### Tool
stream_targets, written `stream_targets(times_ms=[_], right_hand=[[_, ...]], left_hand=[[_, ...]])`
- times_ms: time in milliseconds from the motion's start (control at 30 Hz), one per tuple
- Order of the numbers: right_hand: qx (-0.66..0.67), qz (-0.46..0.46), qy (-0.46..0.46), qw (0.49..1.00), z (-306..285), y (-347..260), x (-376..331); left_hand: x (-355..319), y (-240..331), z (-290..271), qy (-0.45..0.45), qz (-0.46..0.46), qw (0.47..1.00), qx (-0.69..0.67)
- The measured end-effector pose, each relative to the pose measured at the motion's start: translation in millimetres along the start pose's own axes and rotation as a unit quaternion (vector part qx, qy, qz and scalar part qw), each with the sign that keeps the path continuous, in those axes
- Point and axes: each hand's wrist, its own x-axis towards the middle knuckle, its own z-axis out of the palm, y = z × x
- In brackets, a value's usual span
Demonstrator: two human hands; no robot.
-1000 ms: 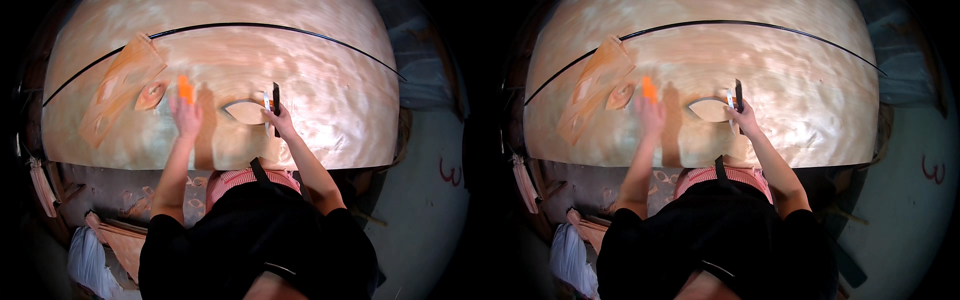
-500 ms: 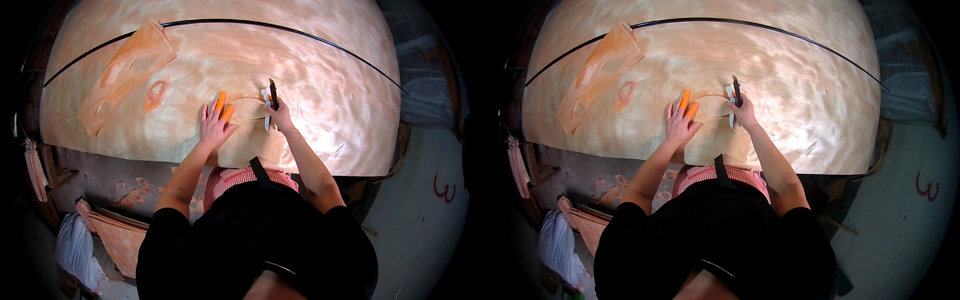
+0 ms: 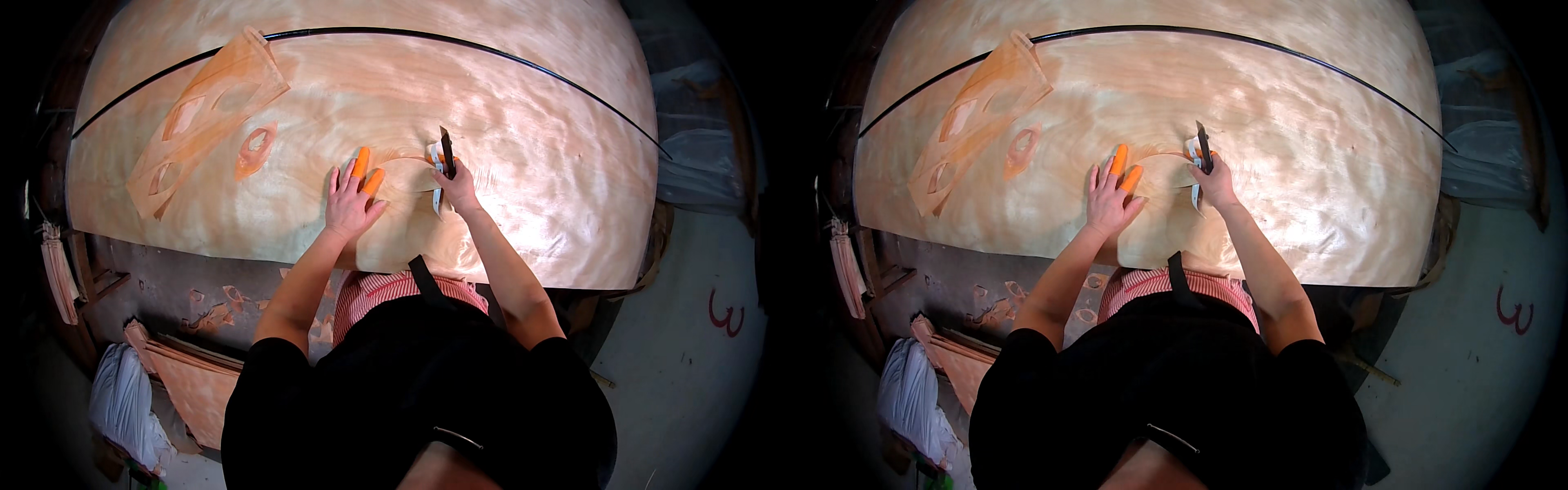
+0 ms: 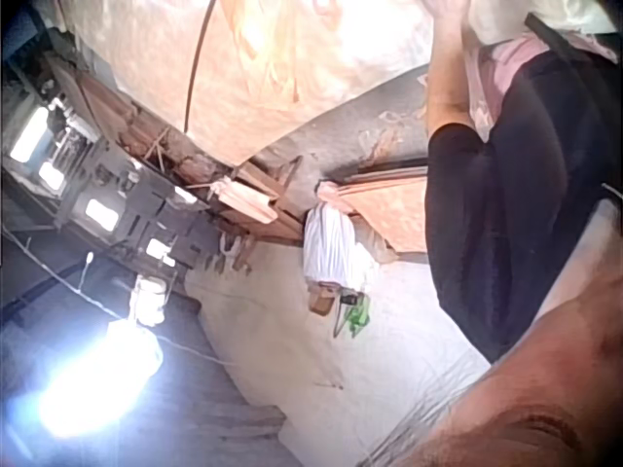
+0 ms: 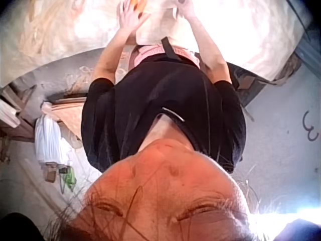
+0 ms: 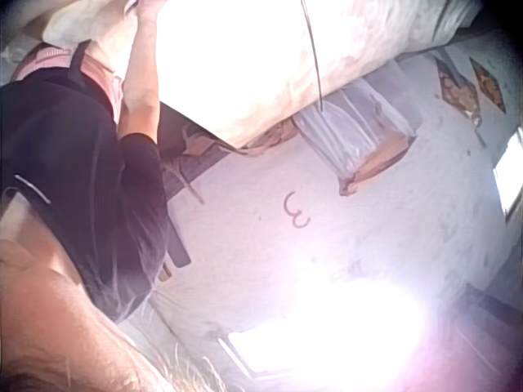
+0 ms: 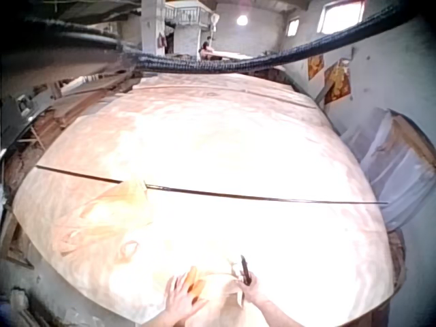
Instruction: The person uses a utility knife to cut a large sheet of wood veneer on a workbench. They align a template on the veneer and trace its outline to cut a specific shape. The person also uses a long metal ruler to guide straight cuts along the edges of the material.
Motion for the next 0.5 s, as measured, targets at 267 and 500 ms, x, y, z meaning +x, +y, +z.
stream_targets(times_ms=[267, 500], right_hand=[[-0.029, -0.021, 0.006, 0.999, -1, -15, -7], [0.161, 0.041, 0.093, 0.982, -19, -3, -14]], left_hand=[[-1, -1, 1, 0.012, 0.000, 1.000, -0.003], [-1, 1, 0, 0.010, -0.010, 1.000, -0.001]])
